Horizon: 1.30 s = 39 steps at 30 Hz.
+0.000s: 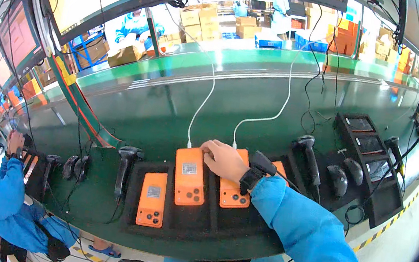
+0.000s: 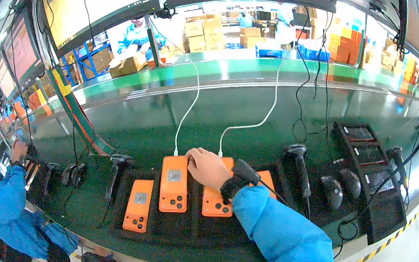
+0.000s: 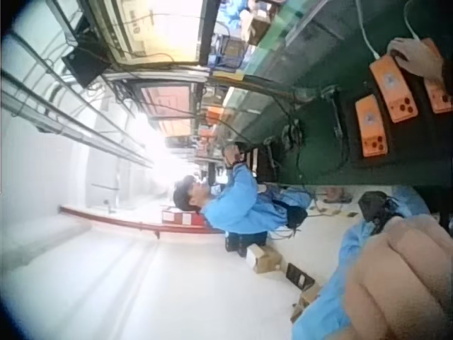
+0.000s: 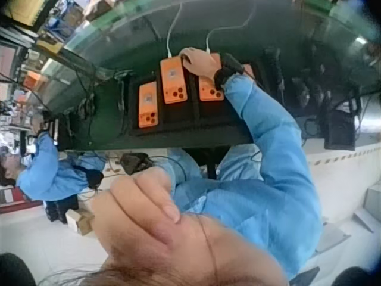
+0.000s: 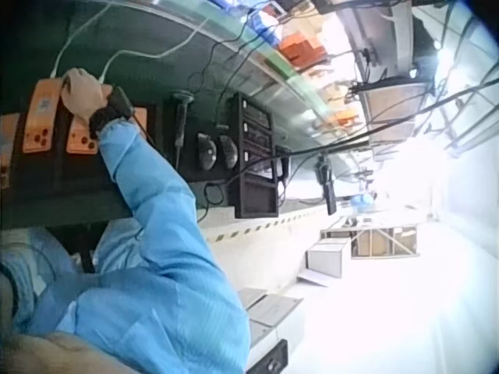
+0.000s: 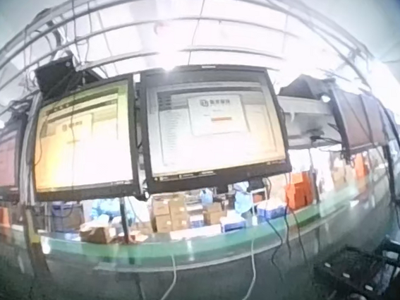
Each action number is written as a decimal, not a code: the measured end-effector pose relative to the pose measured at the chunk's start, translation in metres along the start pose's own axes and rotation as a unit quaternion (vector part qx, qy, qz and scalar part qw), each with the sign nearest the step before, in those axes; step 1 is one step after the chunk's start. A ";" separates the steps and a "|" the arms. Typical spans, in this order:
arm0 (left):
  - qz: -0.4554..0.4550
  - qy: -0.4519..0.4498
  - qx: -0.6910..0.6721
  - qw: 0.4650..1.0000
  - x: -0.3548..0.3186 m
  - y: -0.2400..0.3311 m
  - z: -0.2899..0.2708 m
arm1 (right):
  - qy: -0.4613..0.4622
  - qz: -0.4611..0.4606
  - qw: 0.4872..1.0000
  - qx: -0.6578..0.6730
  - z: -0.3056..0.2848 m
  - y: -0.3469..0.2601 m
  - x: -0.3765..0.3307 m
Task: Connecting and checking handheld devices at a production workstation.
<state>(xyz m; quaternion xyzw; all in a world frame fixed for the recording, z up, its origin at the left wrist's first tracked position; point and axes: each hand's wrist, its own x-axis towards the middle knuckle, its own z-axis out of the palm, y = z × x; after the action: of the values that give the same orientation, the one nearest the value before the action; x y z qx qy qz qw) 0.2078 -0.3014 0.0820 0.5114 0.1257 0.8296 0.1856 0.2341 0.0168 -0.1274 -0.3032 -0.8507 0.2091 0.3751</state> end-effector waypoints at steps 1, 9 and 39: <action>-0.037 0.043 0.008 0.998 -0.003 0.001 0.002 | 0.006 -0.008 1.000 0.000 0.002 0.000 0.000; 0.321 -0.168 -0.298 0.883 -0.015 -0.061 -0.048 | -0.018 -0.046 0.999 0.008 0.010 -0.024 0.013; -0.384 -0.236 -0.369 0.813 -0.139 -0.066 -0.107 | 0.069 -0.076 0.993 -0.065 0.016 0.000 0.020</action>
<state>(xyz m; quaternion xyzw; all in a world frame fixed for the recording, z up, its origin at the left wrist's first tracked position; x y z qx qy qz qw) 0.1807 -0.3046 -0.1032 0.4952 -0.0510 0.5285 0.6877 0.2110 0.0279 -0.1275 -0.2750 -0.8553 0.1025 0.4270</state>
